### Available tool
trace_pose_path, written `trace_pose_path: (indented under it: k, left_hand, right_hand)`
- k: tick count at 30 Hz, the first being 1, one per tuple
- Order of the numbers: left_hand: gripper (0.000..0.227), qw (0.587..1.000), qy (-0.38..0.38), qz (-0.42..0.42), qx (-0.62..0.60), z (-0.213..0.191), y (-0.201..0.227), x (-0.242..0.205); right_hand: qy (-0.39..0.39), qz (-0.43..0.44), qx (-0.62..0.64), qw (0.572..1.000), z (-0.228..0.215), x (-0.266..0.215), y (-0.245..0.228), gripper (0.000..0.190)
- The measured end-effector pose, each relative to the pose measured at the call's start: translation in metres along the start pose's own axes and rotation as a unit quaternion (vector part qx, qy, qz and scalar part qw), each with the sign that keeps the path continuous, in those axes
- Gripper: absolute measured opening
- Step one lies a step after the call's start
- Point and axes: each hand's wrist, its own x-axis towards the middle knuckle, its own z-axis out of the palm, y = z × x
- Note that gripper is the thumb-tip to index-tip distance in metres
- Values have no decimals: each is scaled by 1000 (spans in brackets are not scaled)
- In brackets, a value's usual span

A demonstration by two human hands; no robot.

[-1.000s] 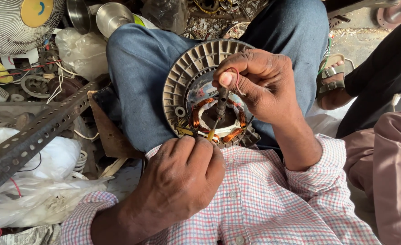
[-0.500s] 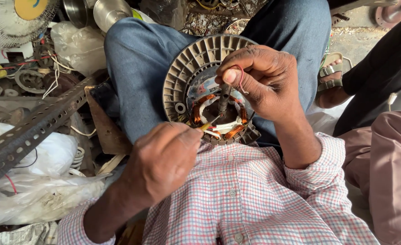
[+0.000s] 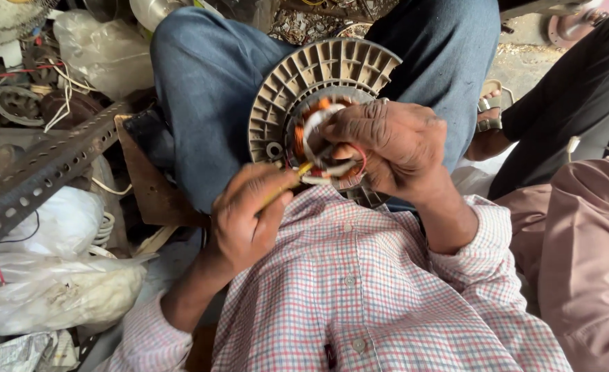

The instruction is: The recorder is repairing the internal wiring and components of an electric fan motor at a workbench.

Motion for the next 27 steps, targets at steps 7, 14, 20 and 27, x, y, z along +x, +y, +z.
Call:
trace_pose_path:
  k: [7, 14, 20, 27]
  left_hand:
    - [33, 991, 31, -115, -52, 19, -5, -6]
    - [34, 994, 1, -86, -68, 22, -11, -11]
    - [33, 996, 1, -77, -48, 20, -11, -7]
    - [33, 996, 2, -61, -68, 23, -15, -9]
  right_hand:
    - [-83, -6, 33, 996, -6, -20, 3, 24]
    - [81, 83, -120, 986, 21, -65, 17, 35]
    - [99, 234, -173, 951, 42, -75, -13, 23]
    - [138, 193, -152, 959, 57, -94, 8, 22]
